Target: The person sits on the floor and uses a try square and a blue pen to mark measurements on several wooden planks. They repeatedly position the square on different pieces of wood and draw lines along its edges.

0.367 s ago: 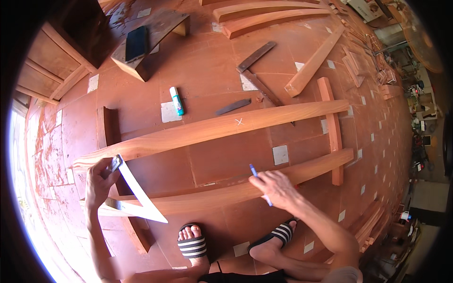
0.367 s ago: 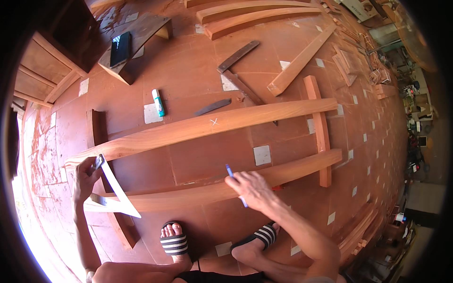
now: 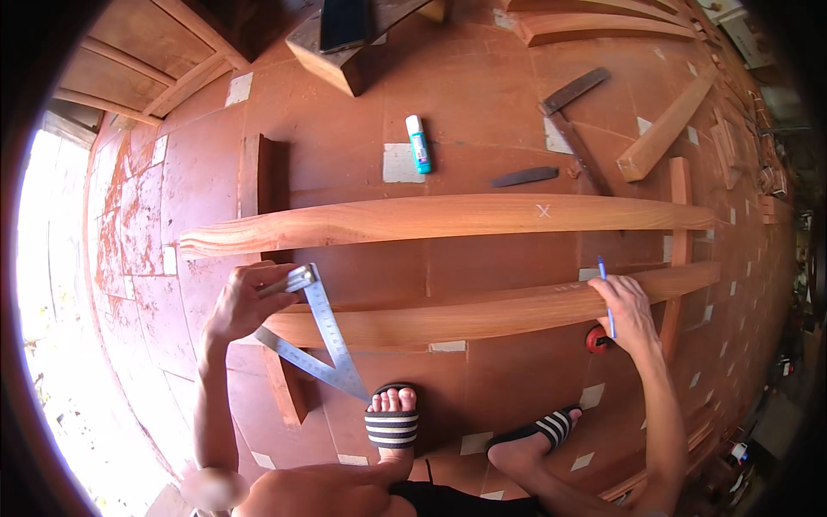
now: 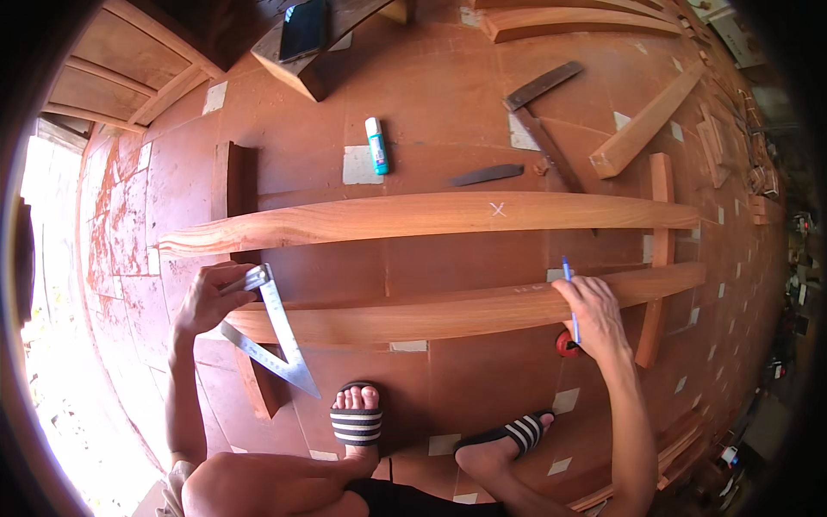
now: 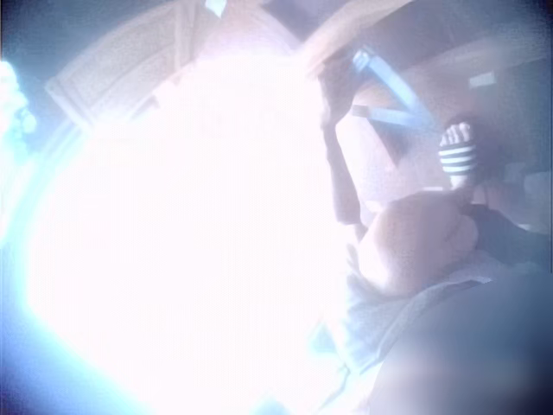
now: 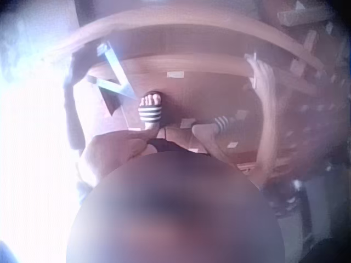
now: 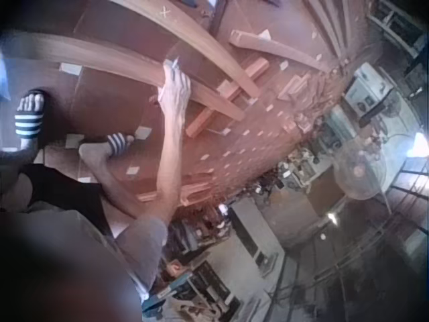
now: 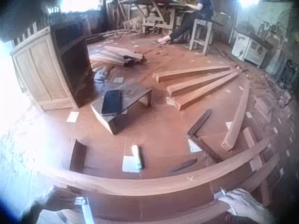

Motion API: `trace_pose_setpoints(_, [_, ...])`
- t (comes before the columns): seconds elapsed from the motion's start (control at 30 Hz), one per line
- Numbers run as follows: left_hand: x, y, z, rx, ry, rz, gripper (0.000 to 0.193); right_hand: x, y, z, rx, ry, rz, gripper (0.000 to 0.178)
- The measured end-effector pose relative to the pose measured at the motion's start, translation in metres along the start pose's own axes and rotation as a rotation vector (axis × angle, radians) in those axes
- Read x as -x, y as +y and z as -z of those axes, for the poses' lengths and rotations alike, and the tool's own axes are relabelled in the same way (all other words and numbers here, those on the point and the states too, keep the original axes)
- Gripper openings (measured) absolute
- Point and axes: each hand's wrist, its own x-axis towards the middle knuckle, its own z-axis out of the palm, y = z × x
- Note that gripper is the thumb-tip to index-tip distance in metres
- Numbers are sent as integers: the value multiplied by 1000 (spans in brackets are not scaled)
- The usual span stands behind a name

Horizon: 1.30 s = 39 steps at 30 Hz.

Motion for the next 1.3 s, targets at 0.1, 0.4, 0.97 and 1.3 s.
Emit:
trace_pose_setpoints(0.1, [-7,-1,-5,-42,-33,-26,44,-5,-8,7,11,-7,-62,68])
trace_pose_setpoints(0.4, [-33,-3,-22,-176,-146,-158,49,-21,-142,22,-555,296,-30,51])
trace_pose_setpoints(0.97, [-33,29,-58,-226,-119,-376,50,-66,-321,-49,-1552,354,-586,22])
trace_pose_setpoints(1.3, [-35,28,-60,-214,-134,-380,50,-69,-317,-51,-1447,389,-484,22])
